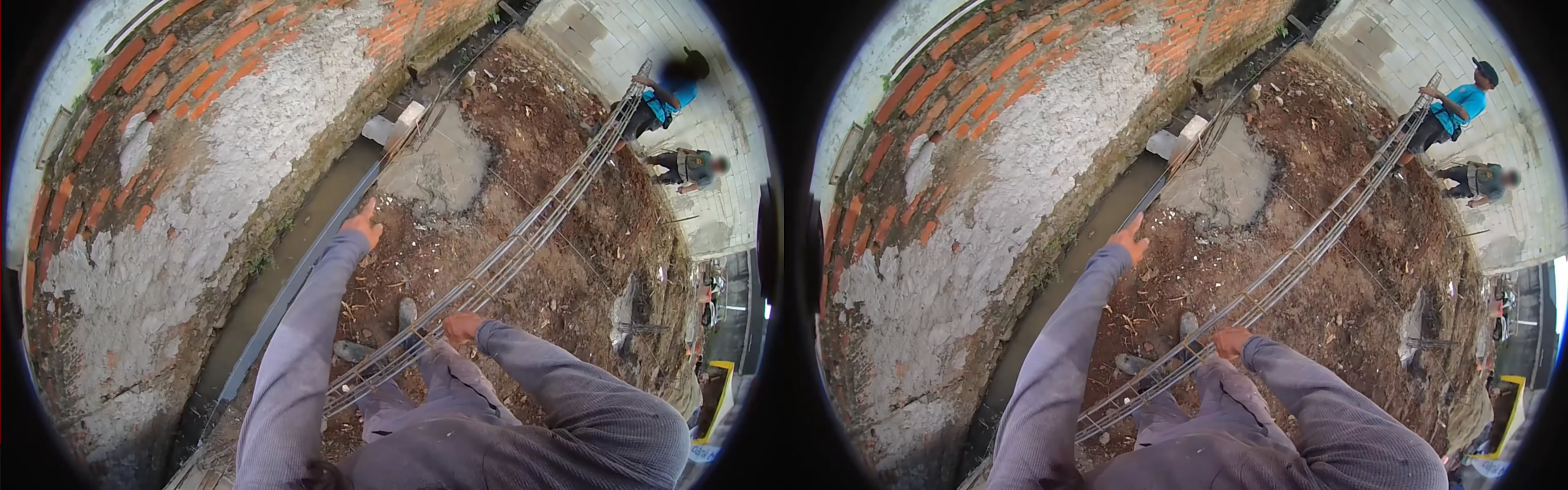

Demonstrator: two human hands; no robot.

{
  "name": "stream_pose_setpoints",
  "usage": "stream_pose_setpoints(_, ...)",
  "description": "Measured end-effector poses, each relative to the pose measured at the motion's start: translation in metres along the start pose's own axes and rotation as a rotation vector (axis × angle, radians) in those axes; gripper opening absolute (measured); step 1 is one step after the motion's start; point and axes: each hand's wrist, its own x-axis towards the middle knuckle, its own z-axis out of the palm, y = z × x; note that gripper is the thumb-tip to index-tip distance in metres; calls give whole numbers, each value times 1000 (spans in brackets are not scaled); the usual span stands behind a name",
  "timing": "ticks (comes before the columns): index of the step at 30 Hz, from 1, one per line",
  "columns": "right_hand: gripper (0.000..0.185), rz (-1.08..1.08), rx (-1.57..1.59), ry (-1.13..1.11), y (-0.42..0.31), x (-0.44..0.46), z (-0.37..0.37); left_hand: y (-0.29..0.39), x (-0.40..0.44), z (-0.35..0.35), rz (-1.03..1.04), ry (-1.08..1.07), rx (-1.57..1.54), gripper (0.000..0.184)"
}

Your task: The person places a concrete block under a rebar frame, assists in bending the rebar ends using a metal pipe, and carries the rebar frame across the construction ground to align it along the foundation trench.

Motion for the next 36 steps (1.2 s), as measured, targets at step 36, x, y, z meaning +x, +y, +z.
stream_pose_setpoints(36, 14, -144, 104, -139, 95, 227, 109, -116, -172, 296, -580, -494, -406, 92)
